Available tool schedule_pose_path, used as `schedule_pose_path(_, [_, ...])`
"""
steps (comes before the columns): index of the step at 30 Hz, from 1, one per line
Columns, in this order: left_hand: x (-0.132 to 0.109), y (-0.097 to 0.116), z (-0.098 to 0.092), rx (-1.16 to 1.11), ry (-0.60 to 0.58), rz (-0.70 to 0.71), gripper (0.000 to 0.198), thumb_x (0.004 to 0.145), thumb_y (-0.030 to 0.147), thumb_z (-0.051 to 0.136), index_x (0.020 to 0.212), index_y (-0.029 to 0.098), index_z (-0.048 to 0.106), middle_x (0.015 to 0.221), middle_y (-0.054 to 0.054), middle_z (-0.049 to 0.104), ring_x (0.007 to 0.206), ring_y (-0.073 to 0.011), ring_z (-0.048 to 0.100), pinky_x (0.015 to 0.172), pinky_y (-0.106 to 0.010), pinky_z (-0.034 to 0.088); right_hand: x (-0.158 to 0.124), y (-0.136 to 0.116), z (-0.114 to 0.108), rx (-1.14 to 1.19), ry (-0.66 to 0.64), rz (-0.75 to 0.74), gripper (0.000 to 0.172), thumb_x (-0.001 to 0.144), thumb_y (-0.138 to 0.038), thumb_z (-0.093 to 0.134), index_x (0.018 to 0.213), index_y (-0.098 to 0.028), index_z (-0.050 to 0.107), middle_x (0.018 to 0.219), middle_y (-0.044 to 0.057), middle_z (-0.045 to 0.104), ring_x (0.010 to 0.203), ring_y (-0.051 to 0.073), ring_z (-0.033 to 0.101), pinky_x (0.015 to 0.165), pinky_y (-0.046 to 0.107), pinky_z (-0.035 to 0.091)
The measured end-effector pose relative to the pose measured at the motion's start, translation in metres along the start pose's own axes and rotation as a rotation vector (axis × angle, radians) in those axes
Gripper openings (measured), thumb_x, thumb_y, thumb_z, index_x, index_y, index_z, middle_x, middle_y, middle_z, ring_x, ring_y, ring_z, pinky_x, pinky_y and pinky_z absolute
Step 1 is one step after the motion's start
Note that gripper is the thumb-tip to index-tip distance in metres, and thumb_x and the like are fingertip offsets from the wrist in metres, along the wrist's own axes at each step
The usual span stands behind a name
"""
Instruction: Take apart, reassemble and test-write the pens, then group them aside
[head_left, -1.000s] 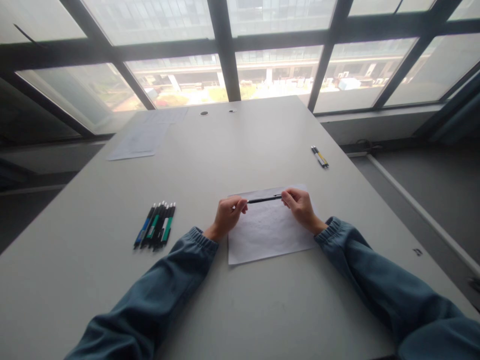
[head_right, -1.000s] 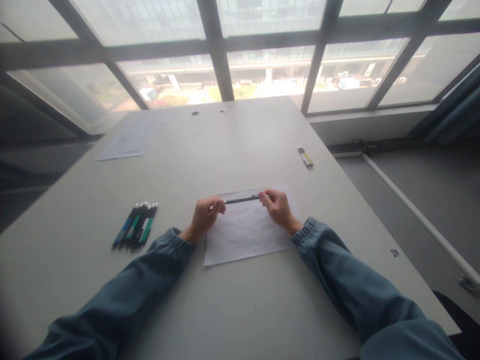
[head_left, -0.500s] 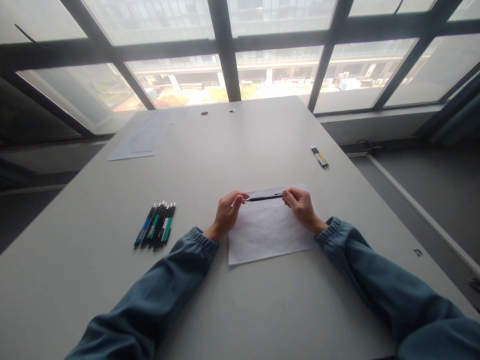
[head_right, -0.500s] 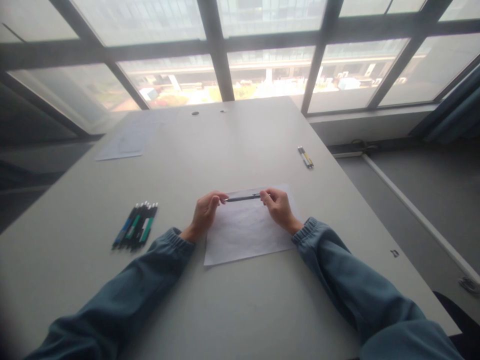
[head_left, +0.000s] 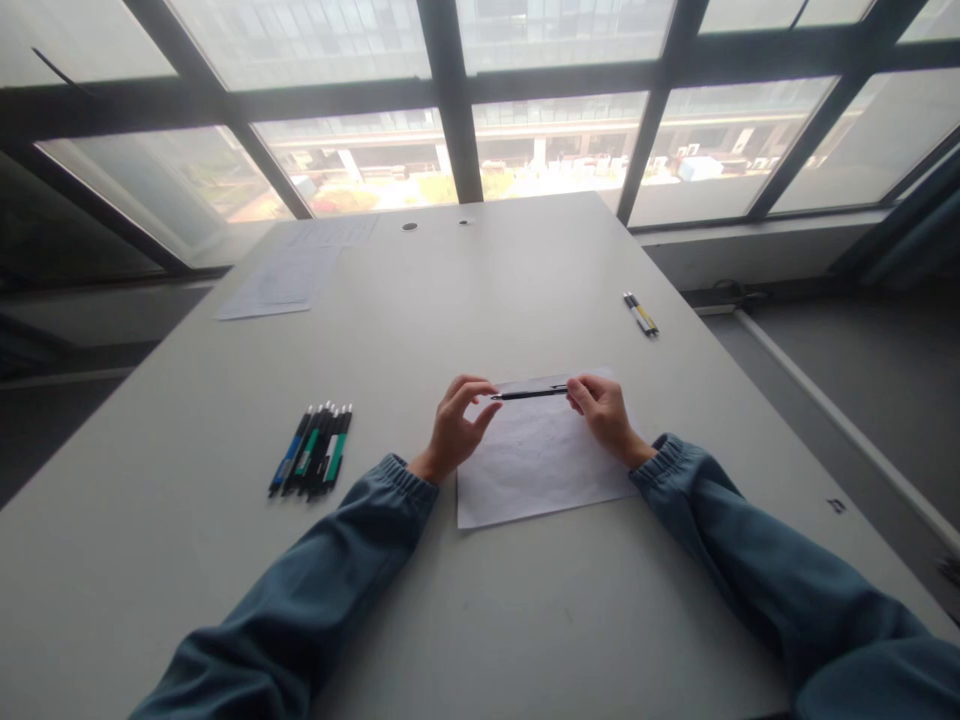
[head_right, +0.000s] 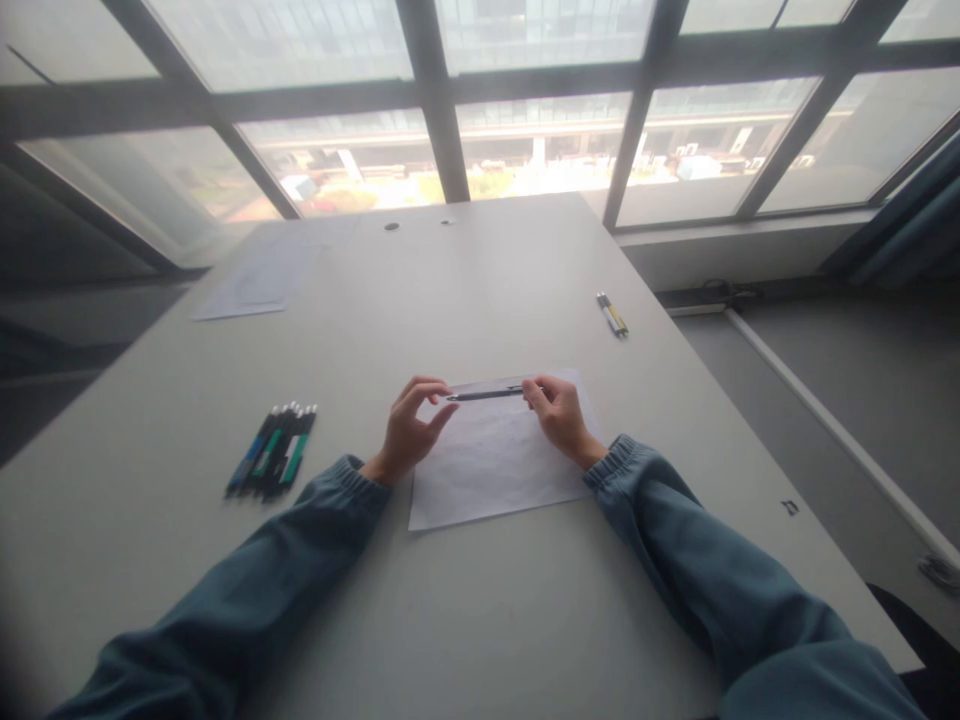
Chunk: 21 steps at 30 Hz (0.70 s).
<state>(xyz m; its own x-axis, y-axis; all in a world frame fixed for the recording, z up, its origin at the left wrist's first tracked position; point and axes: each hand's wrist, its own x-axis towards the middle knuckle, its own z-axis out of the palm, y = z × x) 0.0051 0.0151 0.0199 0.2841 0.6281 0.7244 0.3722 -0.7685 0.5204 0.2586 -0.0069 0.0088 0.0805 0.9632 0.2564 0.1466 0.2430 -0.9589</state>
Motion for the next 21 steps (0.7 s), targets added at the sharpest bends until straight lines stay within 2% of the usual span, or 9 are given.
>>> schedule_pose_path(9, [-0.0005, 0.0003, 0.0007, -0.015, -0.006, -0.029, 0.011, 0.092, 0.022, 0.069, 0.101, 0.019, 0.064, 0.09, -0.003, 0.066, 0.078, -0.0132, 0.06, 0.072, -0.028, 0.052, -0.0003, 0.0027, 0.0, 0.009, -0.006, -0.01, 0.045, 0.093, -0.052, 0.061, 0.064, -0.017, 0.06, 0.057, -0.001, 0.053, 0.053, 0.011, 0.044, 0.053, 0.026, 0.034])
schedule_pose_path(21, [-0.0033, -0.0005, 0.0006, -0.042, -0.062, -0.102, 0.011, 0.095, 0.024, 0.063, 0.105, 0.019, 0.065, 0.088, -0.004, 0.066, 0.077, -0.0136, 0.059, 0.072, -0.028, 0.051, -0.0005, 0.0017, -0.0004, -0.001, -0.016, 0.0, 0.048, 0.091, -0.058, 0.061, 0.065, -0.017, 0.06, 0.057, -0.001, 0.053, 0.053, 0.011, 0.045, 0.053, 0.026, 0.036])
